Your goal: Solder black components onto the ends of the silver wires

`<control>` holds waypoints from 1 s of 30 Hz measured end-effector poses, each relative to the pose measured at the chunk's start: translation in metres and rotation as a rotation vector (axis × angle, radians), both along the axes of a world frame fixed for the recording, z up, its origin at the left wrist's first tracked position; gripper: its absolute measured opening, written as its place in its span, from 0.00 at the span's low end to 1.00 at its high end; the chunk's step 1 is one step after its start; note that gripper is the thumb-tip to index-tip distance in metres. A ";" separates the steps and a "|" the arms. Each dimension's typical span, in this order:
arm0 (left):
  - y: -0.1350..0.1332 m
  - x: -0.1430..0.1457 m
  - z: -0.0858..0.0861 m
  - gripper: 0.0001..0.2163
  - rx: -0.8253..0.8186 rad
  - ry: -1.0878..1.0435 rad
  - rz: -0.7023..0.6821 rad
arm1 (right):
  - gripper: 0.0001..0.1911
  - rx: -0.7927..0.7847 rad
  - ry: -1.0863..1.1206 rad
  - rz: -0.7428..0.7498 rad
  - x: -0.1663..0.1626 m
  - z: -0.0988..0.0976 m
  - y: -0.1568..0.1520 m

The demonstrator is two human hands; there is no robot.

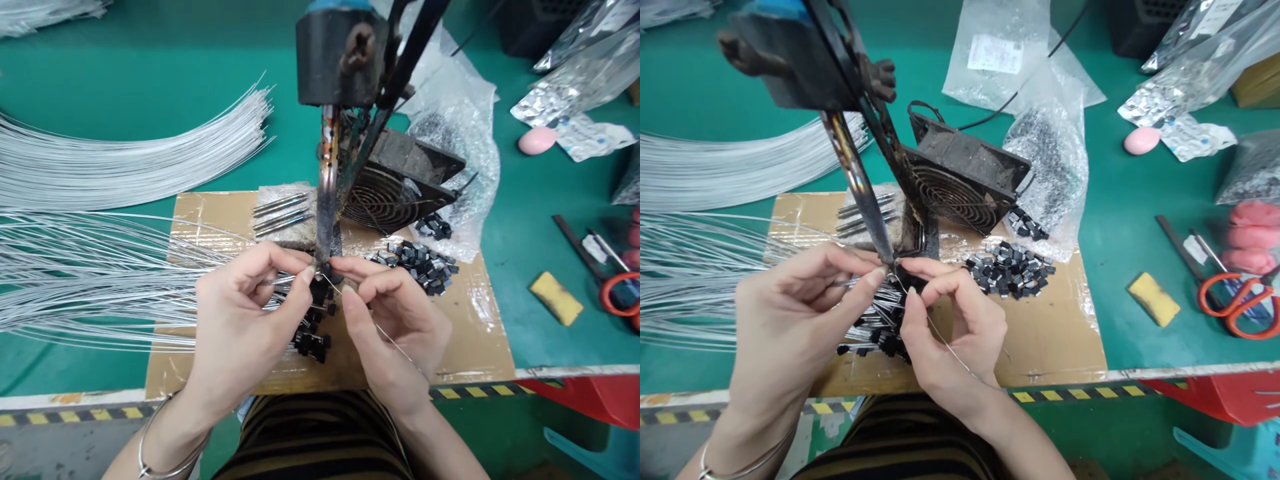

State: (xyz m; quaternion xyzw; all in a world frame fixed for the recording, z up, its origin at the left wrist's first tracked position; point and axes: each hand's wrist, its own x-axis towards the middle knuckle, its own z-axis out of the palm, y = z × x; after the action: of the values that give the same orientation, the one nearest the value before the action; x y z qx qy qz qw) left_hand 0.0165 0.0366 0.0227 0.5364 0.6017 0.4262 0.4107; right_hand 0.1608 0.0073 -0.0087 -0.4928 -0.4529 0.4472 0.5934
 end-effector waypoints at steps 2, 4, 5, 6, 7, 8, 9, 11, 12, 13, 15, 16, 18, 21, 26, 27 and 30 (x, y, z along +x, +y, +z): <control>0.001 0.000 -0.001 0.06 0.019 -0.002 -0.009 | 0.10 0.011 -0.018 -0.007 0.000 -0.001 0.000; 0.002 0.001 -0.002 0.07 0.037 -0.008 -0.011 | 0.10 0.020 -0.028 -0.014 -0.001 -0.002 0.000; 0.002 0.002 -0.002 0.07 0.042 -0.010 -0.012 | 0.10 0.024 -0.032 -0.016 -0.001 -0.003 0.000; 0.002 0.003 -0.002 0.07 0.048 -0.010 -0.012 | 0.10 0.029 -0.037 -0.017 -0.001 -0.003 -0.001; 0.002 0.003 -0.002 0.07 0.051 -0.009 -0.013 | 0.10 0.035 -0.044 -0.017 -0.001 -0.003 -0.001; 0.002 0.004 -0.001 0.07 0.056 -0.008 -0.011 | 0.10 0.039 -0.051 -0.018 -0.001 -0.003 -0.001; 0.002 0.004 -0.001 0.07 0.059 -0.006 -0.008 | 0.10 0.043 -0.057 -0.020 -0.002 -0.003 -0.002; 0.001 0.003 0.000 0.07 0.064 -0.002 -0.006 | 0.10 0.046 -0.063 -0.022 -0.002 -0.003 -0.002; 0.000 0.003 0.000 0.07 0.063 0.001 -0.005 | 0.10 0.048 -0.066 -0.023 -0.002 -0.003 -0.002; 0.000 0.002 0.000 0.07 0.062 0.003 -0.006 | 0.10 0.051 -0.067 -0.023 -0.002 -0.003 -0.002; -0.001 0.001 0.000 0.07 0.062 0.010 -0.003 | 0.10 0.060 -0.067 -0.022 -0.002 -0.003 -0.002; -0.001 0.001 -0.001 0.07 0.064 0.014 -0.001 | 0.10 0.063 -0.066 -0.023 -0.003 -0.003 -0.002; -0.002 0.002 -0.001 0.06 0.064 0.017 0.003 | 0.10 0.067 -0.066 -0.024 -0.003 -0.003 -0.002; -0.001 0.003 -0.001 0.06 0.059 0.014 -0.007 | 0.10 0.068 -0.080 -0.031 -0.003 -0.004 -0.002; -0.001 0.002 -0.001 0.07 0.067 0.023 -0.021 | 0.11 0.077 -0.104 -0.043 -0.003 -0.005 -0.001; -0.001 0.002 -0.001 0.07 0.069 0.021 -0.023 | 0.11 0.079 -0.108 -0.044 -0.003 -0.005 -0.001; -0.001 0.002 -0.001 0.07 0.072 0.017 -0.021 | 0.11 0.084 -0.111 -0.048 -0.004 -0.005 -0.002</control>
State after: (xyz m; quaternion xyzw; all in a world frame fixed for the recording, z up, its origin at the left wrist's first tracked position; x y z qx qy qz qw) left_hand 0.0184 0.0356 0.0217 0.5606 0.5836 0.4389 0.3905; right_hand 0.1569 0.0056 -0.0136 -0.5023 -0.4916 0.3853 0.5980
